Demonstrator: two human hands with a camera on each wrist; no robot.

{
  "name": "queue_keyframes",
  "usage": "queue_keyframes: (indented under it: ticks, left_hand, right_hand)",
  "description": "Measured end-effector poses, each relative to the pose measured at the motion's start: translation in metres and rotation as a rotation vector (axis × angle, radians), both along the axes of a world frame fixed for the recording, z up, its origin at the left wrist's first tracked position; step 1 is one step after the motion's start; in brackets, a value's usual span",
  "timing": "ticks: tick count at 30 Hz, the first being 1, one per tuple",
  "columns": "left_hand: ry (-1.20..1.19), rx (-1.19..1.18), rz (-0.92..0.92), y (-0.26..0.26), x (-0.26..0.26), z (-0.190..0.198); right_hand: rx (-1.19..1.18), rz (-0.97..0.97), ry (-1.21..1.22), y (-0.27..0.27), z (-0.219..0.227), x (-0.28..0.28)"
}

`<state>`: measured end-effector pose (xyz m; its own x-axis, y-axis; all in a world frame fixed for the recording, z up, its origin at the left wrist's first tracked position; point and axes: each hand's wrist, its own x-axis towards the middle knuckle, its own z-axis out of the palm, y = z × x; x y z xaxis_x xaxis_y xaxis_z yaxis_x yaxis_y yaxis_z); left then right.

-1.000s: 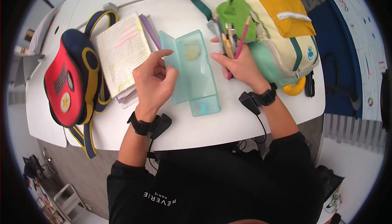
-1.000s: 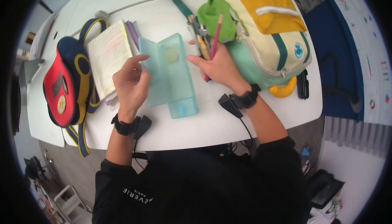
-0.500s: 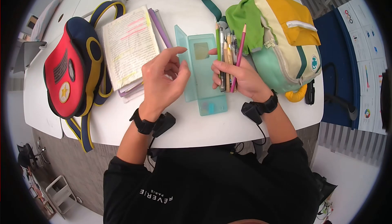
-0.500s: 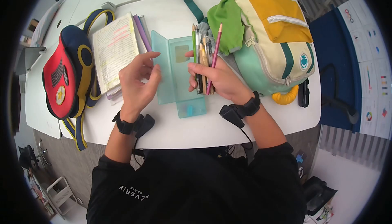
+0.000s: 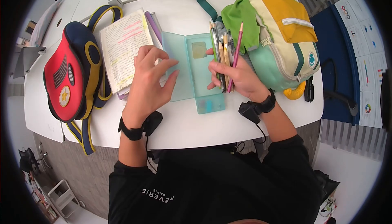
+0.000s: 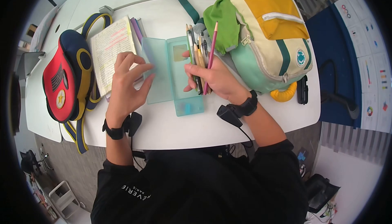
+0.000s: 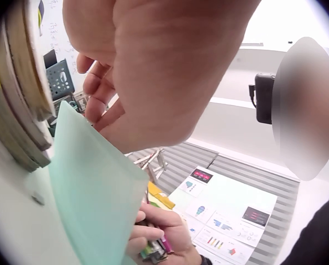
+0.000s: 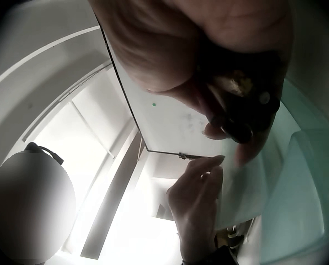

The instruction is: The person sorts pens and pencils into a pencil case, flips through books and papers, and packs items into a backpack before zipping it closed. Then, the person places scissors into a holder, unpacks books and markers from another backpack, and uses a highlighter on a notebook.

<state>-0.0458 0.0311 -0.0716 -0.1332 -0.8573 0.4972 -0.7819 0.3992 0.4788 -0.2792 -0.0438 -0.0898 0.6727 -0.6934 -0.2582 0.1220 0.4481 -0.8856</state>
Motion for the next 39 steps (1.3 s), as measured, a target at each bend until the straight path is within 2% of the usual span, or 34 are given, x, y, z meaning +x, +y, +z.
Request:
queue_keyframes:
  ticks: [3,5,9,10,11,12,13,14,15,16,17,18,20,22,23,25,26,28,30,32,36,39]
  left_hand:
    - [-0.002,-0.126,-0.005,0.002,-0.008,0.007]
    - [0.025,-0.113,-0.145,0.004,-0.008,0.002]
    - [-0.083,0.020,-0.059,0.012,-0.005,0.001]
    - [0.011,0.008,-0.044,0.012,-0.006,-0.002]
    - [0.105,-0.004,-0.028,0.011,-0.008,-0.003]
    - [0.104,-0.009,-0.020,0.011,-0.014,-0.002]
    - [0.388,-0.008,-0.022,0.010,-0.021,0.000]
    - [0.672,-0.009,-0.025,0.011,-0.025,0.001]
    - [0.847,0.218,-0.064,0.016,-0.024,0.009]
    - [0.847,0.206,-0.055,0.016,-0.023,0.009]
    - [0.966,0.222,-0.140,0.014,-0.022,0.008]
    - [1.082,0.237,-0.224,0.013,-0.019,0.006]
    - [1.111,0.295,-0.237,0.013,-0.012,0.004]
    - [1.344,0.248,-0.270,0.012,-0.016,0.005]
    - [1.344,0.238,-0.252,0.011,-0.016,0.002]
    - [1.635,0.217,-0.219,0.008,-0.016,-0.005]
    - [1.635,0.206,-0.208,0.009,-0.015,-0.003]
    - [1.832,0.281,-0.316,0.010,-0.014,0.002]
    - [1.809,0.211,-0.248,0.008,-0.013,0.000]
    - [1.887,0.289,-0.240,0.005,-0.004,-0.008]
    - [1.948,0.272,-0.177,0.002,0.006,-0.005]
    - [2.154,0.313,-0.394,0.000,0.019,-0.005]
  right_hand:
    - [-0.034,-0.007,0.032,0.006,0.008,0.002]
    - [-0.064,0.011,0.055,0.007,0.013,0.004]
    - [-0.317,0.052,0.307,0.003,0.031,0.009]
    - [-0.401,0.074,0.406,0.002,0.035,0.012]
    - [-0.409,0.081,0.404,-0.001,0.033,0.017]
    - [-0.797,-0.003,0.420,-0.004,0.028,0.024]
    - [-1.185,-0.093,0.422,-0.005,0.025,0.031]
    - [-1.192,-0.086,0.416,-0.004,0.032,0.038]
    - [-1.163,-0.016,0.502,-0.002,0.045,0.047]
    - [-1.134,0.053,0.586,0.000,0.054,0.055]
    - [-1.279,0.065,0.634,-0.001,0.058,0.063]
    - [-1.289,0.075,0.622,0.000,0.058,0.069]
    - [-1.442,0.092,0.839,0.000,0.056,0.082]
    - [-1.499,0.097,0.809,0.003,0.055,0.094]
    - [-1.548,0.088,0.795,0.005,0.055,0.099]
    - [-1.566,0.121,0.803,0.014,0.059,0.110]
    - [-1.581,0.140,0.826,0.019,0.063,0.115]
    - [-1.591,0.211,0.827,0.026,0.071,0.124]
    - [-1.560,0.267,0.852,0.028,0.074,0.131]
    - [-1.535,0.317,0.842,0.032,0.076,0.134]
    - [-1.396,0.453,0.781,0.040,0.094,0.132]
    - [-1.394,0.357,0.648,0.035,0.089,0.130]
